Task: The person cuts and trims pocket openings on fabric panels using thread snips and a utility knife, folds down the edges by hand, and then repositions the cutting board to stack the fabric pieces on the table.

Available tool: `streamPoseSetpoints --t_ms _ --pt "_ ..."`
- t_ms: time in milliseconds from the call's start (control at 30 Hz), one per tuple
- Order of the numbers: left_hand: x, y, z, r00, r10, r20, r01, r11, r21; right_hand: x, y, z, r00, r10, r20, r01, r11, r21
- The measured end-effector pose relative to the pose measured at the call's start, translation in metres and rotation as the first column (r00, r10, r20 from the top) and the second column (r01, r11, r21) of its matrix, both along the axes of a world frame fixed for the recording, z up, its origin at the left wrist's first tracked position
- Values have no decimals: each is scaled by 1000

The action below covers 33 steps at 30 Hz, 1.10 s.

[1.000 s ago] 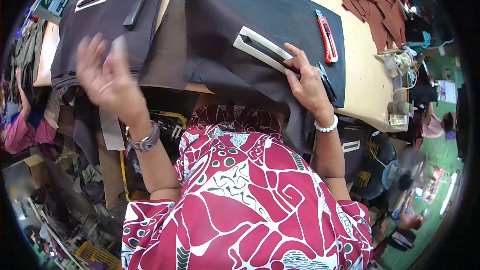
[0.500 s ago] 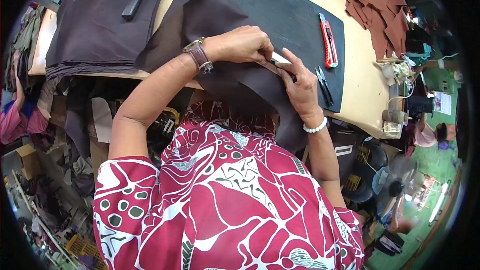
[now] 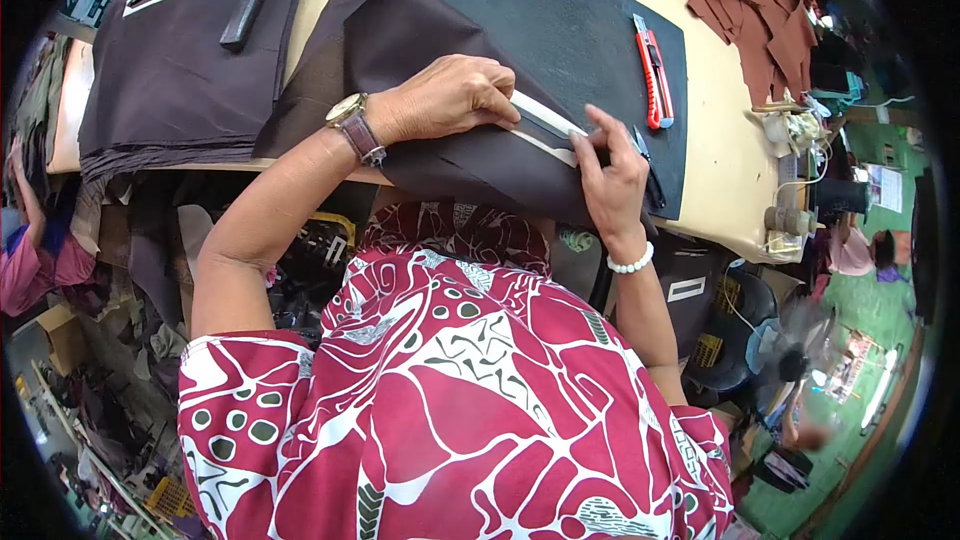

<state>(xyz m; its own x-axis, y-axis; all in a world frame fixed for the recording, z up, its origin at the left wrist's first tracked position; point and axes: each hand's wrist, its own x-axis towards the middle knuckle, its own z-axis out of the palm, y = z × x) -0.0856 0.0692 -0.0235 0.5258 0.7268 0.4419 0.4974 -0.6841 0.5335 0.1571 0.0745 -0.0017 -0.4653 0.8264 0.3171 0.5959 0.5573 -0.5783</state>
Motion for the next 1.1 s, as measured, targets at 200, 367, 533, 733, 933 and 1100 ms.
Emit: streamPoseSetpoints --t_ms 200,367,533,733,933,1100 --pt "-1 -1 -1 1000 -7 24 7 1000 -3 -8 4 -3 966 -57 254 4 978 208" --pt "-2 0 -5 999 -5 39 4 1000 19 -20 5 -13 917 -105 384 -6 961 276" --pt "-2 -1 -7 998 -4 68 3 1000 7 -10 1 -16 897 -168 409 59 962 266" --pt "-1 0 -4 999 -18 40 16 998 56 -32 3 -15 886 -129 444 12 966 258" --pt "-40 -7 12 993 29 -110 -29 1000 8 -40 0 -16 878 -170 448 65 969 240" --pt "-60 -13 9 991 87 -99 -95 993 -77 -31 0 -16 873 -196 446 94 966 241"
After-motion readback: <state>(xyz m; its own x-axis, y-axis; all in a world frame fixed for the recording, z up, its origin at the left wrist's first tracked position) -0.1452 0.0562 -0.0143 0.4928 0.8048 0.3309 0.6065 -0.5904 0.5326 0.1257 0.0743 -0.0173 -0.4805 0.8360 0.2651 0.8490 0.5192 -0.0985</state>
